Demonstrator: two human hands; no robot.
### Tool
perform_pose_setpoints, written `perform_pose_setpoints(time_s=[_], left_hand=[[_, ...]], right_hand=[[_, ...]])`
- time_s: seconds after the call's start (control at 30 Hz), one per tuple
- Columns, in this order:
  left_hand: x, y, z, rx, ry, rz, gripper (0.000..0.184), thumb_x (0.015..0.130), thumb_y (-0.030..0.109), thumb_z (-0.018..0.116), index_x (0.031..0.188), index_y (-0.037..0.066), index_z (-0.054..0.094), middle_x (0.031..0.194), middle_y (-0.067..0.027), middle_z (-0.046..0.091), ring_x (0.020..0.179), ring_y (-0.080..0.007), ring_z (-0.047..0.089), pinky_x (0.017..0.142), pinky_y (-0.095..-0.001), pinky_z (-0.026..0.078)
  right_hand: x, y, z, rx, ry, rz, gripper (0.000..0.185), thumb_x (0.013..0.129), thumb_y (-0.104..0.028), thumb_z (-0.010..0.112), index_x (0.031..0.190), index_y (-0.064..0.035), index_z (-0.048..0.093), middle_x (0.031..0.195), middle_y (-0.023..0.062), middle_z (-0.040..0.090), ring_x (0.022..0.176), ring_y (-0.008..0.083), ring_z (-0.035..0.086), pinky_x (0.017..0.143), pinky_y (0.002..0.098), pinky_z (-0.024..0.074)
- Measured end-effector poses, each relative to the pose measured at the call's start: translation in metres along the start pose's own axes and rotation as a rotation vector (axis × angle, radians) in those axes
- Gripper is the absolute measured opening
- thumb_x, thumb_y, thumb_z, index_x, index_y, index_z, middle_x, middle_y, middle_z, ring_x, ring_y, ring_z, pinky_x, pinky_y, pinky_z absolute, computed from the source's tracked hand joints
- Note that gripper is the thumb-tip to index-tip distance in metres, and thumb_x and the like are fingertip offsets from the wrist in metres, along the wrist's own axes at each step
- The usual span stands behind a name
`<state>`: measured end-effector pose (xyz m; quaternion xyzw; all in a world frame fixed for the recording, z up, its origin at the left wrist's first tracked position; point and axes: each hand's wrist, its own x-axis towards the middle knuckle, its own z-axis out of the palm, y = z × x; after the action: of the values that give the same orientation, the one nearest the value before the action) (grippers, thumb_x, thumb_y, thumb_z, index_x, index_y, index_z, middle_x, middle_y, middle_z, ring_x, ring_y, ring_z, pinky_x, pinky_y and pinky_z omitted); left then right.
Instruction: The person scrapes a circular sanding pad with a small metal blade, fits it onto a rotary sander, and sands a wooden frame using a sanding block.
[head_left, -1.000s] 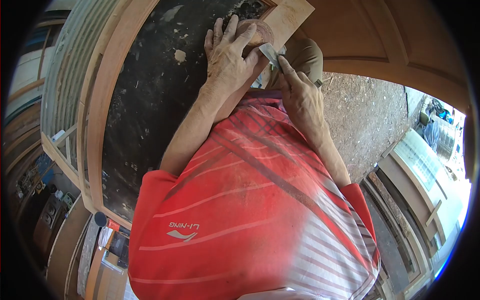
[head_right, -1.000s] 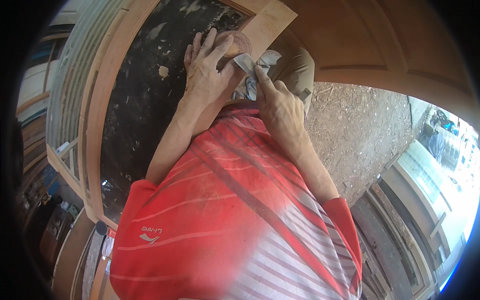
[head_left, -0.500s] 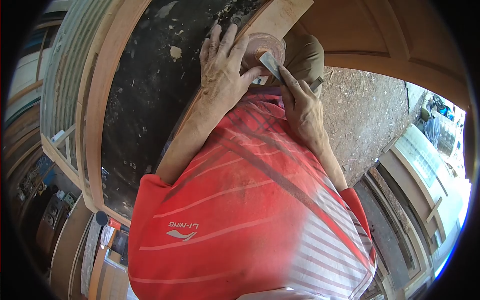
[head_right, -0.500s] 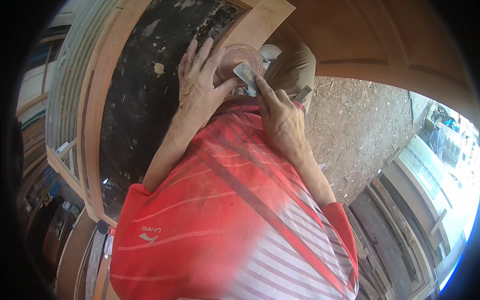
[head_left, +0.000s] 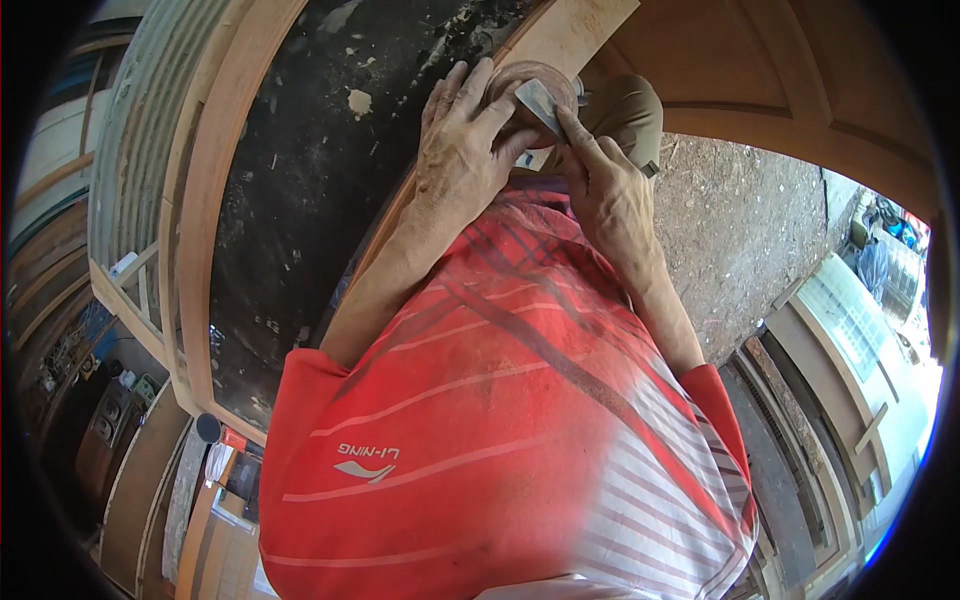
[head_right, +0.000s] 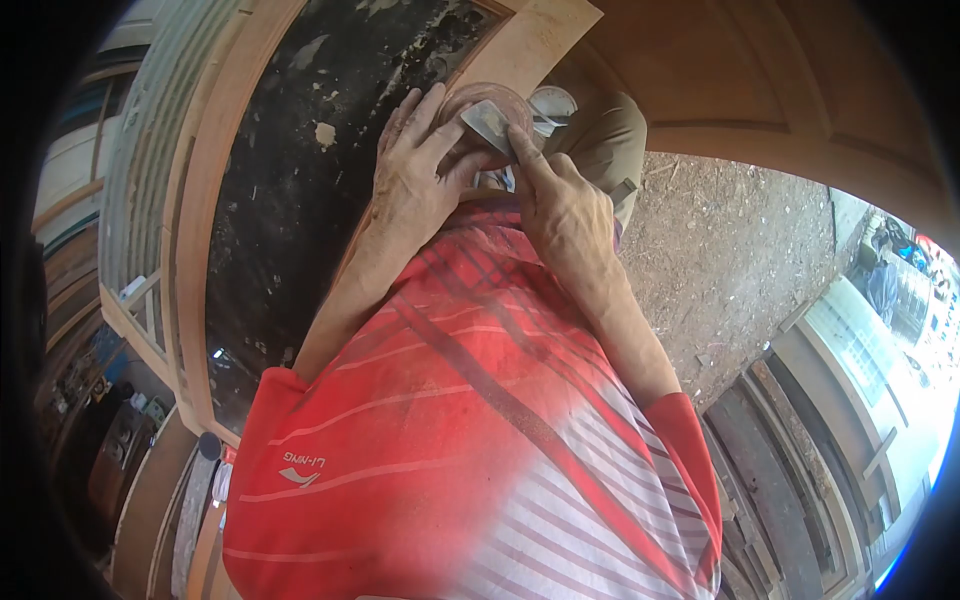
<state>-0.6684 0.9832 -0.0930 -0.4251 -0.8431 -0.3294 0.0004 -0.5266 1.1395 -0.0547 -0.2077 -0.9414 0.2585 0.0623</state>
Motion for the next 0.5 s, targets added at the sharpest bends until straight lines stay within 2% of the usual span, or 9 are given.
perform_pose_setpoints(time_s=[0.17, 0.27, 0.5], left_hand=[[-0.004, 0.004, 0.002, -0.129, 0.113, -0.001, 0.045, 0.08, 0.019, 0.094, 0.12, 0.007, 0.078, 0.145, -0.0174, 0.064, 0.135, -0.0421, 0.061, 0.109, -0.0514, 0.055], [-0.004, 0.008, 0.001, -0.187, 0.112, -0.056, 0.039, 0.083, 0.025, 0.093, 0.112, 0.005, 0.077, 0.143, -0.0161, 0.064, 0.131, -0.0385, 0.064, 0.104, -0.0517, 0.055], [-0.005, 0.005, 0.0, -0.124, 0.111, -0.05, 0.037, 0.081, 0.024, 0.093, 0.108, 0.006, 0.077, 0.141, -0.0139, 0.066, 0.129, -0.0353, 0.065, 0.103, -0.0499, 0.053]], right_hand=[[0.004, -0.011, -0.008, -0.032, -0.072, 0.04, 0.049, 0.107, -0.019, 0.067, 0.155, -0.0254, 0.063, 0.091, 0.0127, 0.067, 0.076, 0.0347, 0.071, 0.066, 0.0471, 0.0573], [0.009, -0.014, -0.008, -0.053, -0.08, -0.068, 0.046, 0.107, -0.024, 0.065, 0.153, -0.0247, 0.062, 0.089, 0.0125, 0.067, 0.072, 0.0357, 0.073, 0.062, 0.0492, 0.0593], [0.009, -0.022, -0.005, -0.078, -0.124, -0.026, 0.048, 0.108, -0.025, 0.064, 0.156, -0.0223, 0.059, 0.088, 0.0134, 0.067, 0.07, 0.0359, 0.073, 0.062, 0.0495, 0.0597]])
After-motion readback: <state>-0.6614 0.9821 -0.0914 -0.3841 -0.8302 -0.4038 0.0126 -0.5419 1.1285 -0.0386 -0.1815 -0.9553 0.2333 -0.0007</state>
